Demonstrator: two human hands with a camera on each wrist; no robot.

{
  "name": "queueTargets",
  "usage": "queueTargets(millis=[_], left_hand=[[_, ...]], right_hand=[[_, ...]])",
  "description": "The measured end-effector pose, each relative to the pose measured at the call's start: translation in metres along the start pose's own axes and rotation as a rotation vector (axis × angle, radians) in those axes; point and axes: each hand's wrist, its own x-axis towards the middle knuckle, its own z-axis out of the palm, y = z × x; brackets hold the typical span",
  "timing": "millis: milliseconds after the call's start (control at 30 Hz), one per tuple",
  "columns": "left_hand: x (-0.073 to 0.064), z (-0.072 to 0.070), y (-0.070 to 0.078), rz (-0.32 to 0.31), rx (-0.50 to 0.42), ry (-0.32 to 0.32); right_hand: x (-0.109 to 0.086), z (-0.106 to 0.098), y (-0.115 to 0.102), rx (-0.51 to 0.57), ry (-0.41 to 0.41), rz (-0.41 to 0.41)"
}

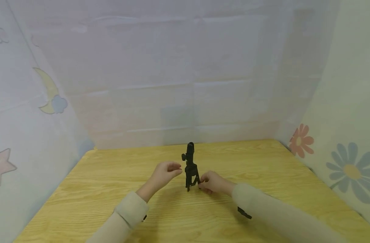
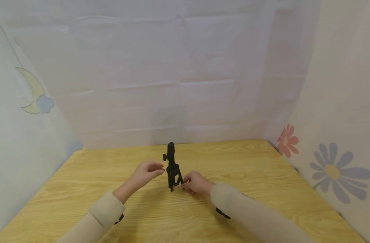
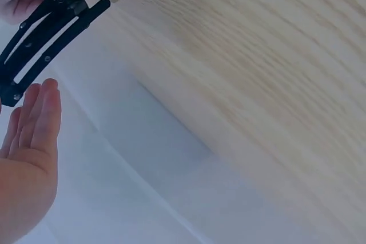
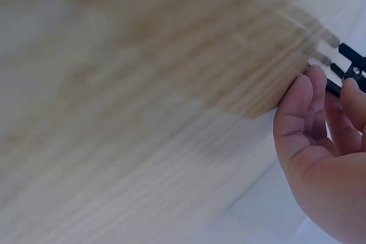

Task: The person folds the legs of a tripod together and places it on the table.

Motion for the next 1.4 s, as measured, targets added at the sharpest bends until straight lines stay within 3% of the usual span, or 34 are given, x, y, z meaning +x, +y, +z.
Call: queueTargets(millis=[133,333,667,1033,1400], left_hand=[[-0.004,0.001,0.009,0.020,0.045,-0.024],[-0.001,0.010,0.013,0.076,0.104,0.007],[0.002,0.026,0.011,0.074,0.031,0.084],[0.010,0.020,0.007,0.111,0.025,0.045],[0.015,0.018,0.002,0.088,0.033,0.061]], right_hand=[[-0.009,0.002,-0.003,0.002,0.002,0.000],[-0.013,0.007,-0.008,0.004,0.002,-0.029],[-0.010,0.008,-0.007,0.024,-0.021,-0.034],[0.003,0.008,-0.001,0.022,-0.057,-0.041],[0.013,0.007,0.000,0.007,-0.096,-0.060]])
